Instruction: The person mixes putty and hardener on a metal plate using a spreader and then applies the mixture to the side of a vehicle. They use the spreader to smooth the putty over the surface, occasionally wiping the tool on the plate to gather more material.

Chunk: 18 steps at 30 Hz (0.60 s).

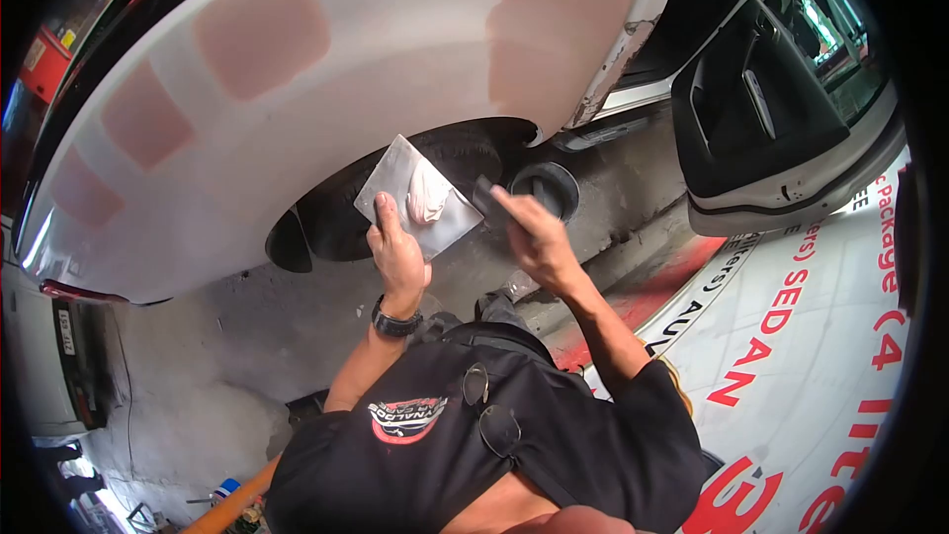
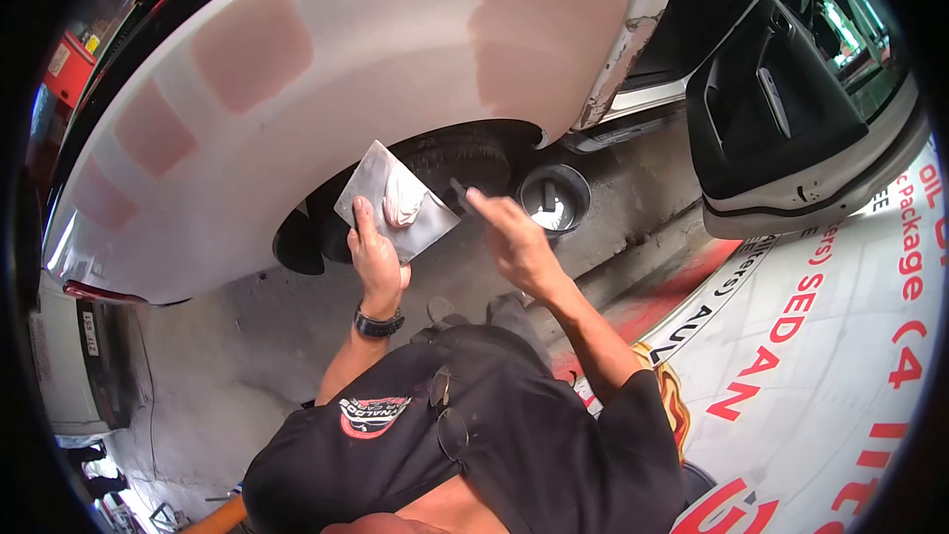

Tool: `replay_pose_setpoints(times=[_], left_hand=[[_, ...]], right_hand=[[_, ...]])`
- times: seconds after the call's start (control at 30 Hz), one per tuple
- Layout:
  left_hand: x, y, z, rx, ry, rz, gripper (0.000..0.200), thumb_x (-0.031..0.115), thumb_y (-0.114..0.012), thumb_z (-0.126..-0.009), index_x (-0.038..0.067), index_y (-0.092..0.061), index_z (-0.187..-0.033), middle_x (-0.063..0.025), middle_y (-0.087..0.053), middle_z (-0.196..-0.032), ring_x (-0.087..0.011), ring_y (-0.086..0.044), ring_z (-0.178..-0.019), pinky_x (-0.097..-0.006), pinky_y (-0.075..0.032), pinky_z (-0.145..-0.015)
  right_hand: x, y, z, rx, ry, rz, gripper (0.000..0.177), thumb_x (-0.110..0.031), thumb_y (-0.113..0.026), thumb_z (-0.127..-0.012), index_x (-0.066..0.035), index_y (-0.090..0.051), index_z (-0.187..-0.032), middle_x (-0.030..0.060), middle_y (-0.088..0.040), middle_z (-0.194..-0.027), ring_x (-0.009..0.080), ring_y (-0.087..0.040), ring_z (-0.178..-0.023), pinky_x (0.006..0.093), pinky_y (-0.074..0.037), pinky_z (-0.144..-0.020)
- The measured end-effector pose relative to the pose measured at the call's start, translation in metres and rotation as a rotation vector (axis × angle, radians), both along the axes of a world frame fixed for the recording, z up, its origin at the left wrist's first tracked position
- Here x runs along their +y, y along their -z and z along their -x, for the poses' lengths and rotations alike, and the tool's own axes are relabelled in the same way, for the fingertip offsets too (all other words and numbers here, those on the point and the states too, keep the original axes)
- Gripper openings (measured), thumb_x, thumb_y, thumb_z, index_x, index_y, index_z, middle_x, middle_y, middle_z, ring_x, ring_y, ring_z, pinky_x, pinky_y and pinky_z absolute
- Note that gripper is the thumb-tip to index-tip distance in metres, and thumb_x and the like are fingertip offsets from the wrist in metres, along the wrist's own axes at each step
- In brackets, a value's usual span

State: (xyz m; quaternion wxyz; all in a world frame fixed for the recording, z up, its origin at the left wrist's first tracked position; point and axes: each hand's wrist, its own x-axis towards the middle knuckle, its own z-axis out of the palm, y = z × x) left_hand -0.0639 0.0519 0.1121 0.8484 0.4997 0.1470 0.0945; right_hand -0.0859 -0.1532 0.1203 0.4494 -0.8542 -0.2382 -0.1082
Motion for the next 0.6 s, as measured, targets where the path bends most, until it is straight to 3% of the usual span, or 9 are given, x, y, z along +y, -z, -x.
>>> replay_pose_setpoints(times=[0.07, 0.13, 0.2, 0.27, 0.3, 0.43, 0.5, 0.53, 0.6], left_hand=[[-0.001, 0.024, -0.006, 0.046, -0.061, 0.004, 0.063, 0.044, -0.050, -0.104, -0.013, -0.054, -0.130, -0.0142, -0.060, -0.130, -0.0221, -0.060, -0.116, -0.0321, -0.048, -0.098], [-0.006, 0.021, -0.008, 0.080, -0.135, 0.023, 0.059, 0.044, -0.052, -0.103, -0.008, -0.056, -0.130, -0.0138, -0.061, -0.131, -0.0227, -0.064, -0.114, -0.0347, -0.050, -0.098], [0.002, 0.013, -0.006, 0.073, 0.127, 0.330, 0.054, 0.043, -0.054, -0.102, -0.003, -0.057, -0.130, -0.0118, -0.064, -0.125, -0.0221, -0.065, -0.110, -0.0379, -0.052, -0.096], [0.018, 0.018, -0.013, 0.122, 0.512, 0.646, 0.048, 0.042, -0.055, -0.102, 0.004, -0.058, -0.130, -0.0085, -0.068, -0.119, -0.0227, -0.067, -0.106, -0.0414, -0.054, -0.095], [0.022, 0.023, -0.017, 0.175, 0.662, 0.637, 0.045, 0.040, -0.054, -0.103, 0.003, -0.058, -0.128, -0.0087, -0.069, -0.117, -0.0219, -0.067, -0.106, -0.0409, -0.054, -0.094], [0.002, 0.030, -0.013, 0.148, 0.568, 0.398, 0.046, 0.040, -0.050, -0.104, 0.001, -0.059, -0.128, -0.0100, -0.066, -0.119, -0.0197, -0.065, -0.108, -0.0345, -0.051, -0.094], [0.009, 0.044, -0.016, 0.020, 0.473, 0.188, 0.045, 0.038, -0.049, -0.105, 0.000, -0.060, -0.126, -0.0107, -0.066, -0.119, -0.0177, -0.062, -0.111, -0.0307, -0.048, -0.097], [0.006, 0.033, -0.012, 0.134, 0.352, 0.105, 0.045, 0.037, -0.046, -0.106, -0.002, -0.064, -0.121, -0.0120, -0.065, -0.114, -0.0152, -0.059, -0.109, -0.0272, -0.043, -0.097], [0.008, 0.038, -0.010, -0.083, 0.280, -0.402, 0.050, 0.041, -0.042, -0.107, -0.004, -0.065, -0.109, -0.0090, -0.063, -0.098, -0.0131, -0.057, -0.093, -0.0285, -0.045, -0.085]], right_hand=[[0.006, -0.015, 0.002, -0.039, 0.013, -0.142, 0.061, 0.013, -0.055, -0.085, -0.009, -0.052, -0.143, 0.0201, -0.060, -0.123, 0.0366, -0.064, -0.105, 0.0392, -0.053, -0.090], [0.006, -0.002, 0.006, -0.042, -0.035, -0.004, 0.063, 0.014, -0.055, -0.084, -0.009, -0.053, -0.142, 0.0198, -0.061, -0.120, 0.0358, -0.064, -0.106, 0.0380, -0.052, -0.090], [-0.013, 0.038, 0.005, -0.056, -0.055, 0.292, 0.063, 0.015, -0.054, -0.081, -0.007, -0.054, -0.141, 0.0197, -0.063, -0.117, 0.0349, -0.062, -0.110, 0.0360, -0.050, -0.093], [-0.018, 0.047, -0.002, 0.002, -0.054, 0.123, 0.062, 0.014, -0.054, -0.082, -0.006, -0.054, -0.140, 0.0201, -0.062, -0.119, 0.0351, -0.062, -0.110, 0.0362, -0.050, -0.094], [-0.021, 0.047, -0.005, 0.034, -0.058, 0.041, 0.061, 0.014, -0.054, -0.082, -0.005, -0.054, -0.140, 0.0203, -0.062, -0.120, 0.0352, -0.062, -0.110, 0.0363, -0.050, -0.094], [-0.020, -0.025, -0.012, 0.159, 0.033, -0.270, 0.042, 0.011, -0.053, -0.090, 0.003, -0.058, -0.131, 0.0110, -0.067, -0.116, 0.0174, -0.061, -0.109, 0.0296, -0.046, -0.097], [-0.032, -0.044, -0.010, 0.072, 0.060, -0.394, 0.034, 0.007, -0.054, -0.094, 0.004, -0.061, -0.127, 0.0118, -0.068, -0.114, 0.0179, -0.062, -0.109, 0.0307, -0.047, -0.096], [-0.029, -0.073, -0.015, -0.066, 0.008, -0.215, 0.044, 0.006, -0.059, -0.086, -0.004, -0.063, -0.128, 0.0142, -0.066, -0.115, 0.0298, -0.065, -0.105, 0.0372, -0.048, -0.096], [-0.024, -0.073, -0.032, -0.322, 0.063, 0.244, 0.049, 0.002, -0.061, -0.083, -0.007, -0.062, -0.130, 0.0135, -0.063, -0.118, 0.0314, -0.062, -0.106, 0.0410, -0.047, -0.097]])
